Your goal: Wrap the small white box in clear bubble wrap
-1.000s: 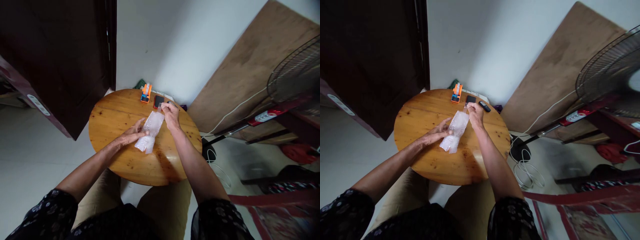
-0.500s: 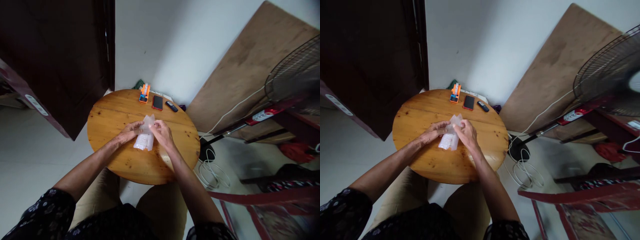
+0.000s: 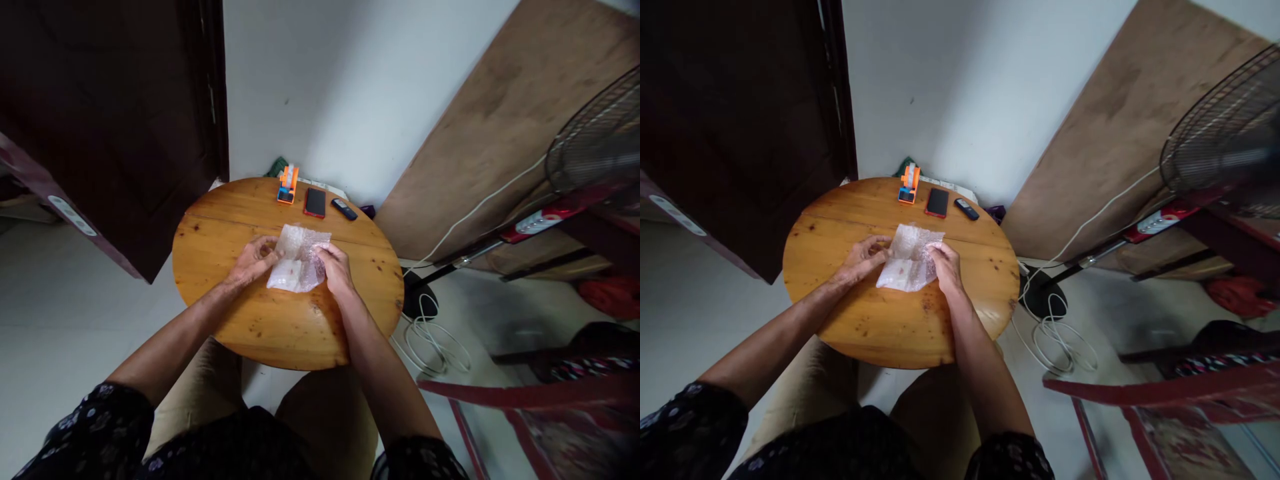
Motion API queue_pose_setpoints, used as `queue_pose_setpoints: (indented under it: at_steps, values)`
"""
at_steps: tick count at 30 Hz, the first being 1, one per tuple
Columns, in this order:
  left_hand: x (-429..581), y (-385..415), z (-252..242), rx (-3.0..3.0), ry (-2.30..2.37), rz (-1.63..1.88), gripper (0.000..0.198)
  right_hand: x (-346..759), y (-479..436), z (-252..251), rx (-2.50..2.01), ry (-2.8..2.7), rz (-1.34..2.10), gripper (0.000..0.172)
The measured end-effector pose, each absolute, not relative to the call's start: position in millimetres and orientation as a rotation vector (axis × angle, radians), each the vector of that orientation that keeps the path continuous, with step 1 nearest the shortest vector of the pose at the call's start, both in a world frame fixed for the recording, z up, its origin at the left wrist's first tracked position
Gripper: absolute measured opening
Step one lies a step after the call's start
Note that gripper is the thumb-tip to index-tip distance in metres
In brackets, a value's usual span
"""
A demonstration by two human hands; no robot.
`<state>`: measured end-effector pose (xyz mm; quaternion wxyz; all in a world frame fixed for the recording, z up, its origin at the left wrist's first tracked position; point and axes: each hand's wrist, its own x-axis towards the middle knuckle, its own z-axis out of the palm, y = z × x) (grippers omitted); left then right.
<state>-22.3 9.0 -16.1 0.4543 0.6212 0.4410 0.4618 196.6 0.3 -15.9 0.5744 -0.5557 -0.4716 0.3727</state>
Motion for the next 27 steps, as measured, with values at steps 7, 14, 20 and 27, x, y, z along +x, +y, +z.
queue_pose_setpoints:
  at_steps: [7, 14, 20, 27]
  values:
    - [-23, 1, -13, 1.878, 1.146, 1.018, 0.042, 186, -3, -16, -1.121, -1.028, 1.140, 0.042]
    - [-24, 7, -13, 1.467, 1.191, 1.098, 0.023, 191, -2, -18, -1.229, -1.070, 0.909, 0.036]
    - [-31, 15, -13, 1.238, 1.326, 1.037, 0.019, 205, 7, -20, -1.352, -0.993, 0.740, 0.026]
    - [-29, 11, -5, 1.240, 1.384, 0.998, 0.025, 212, 11, -24, -1.405, -1.028, 0.698, 0.026]
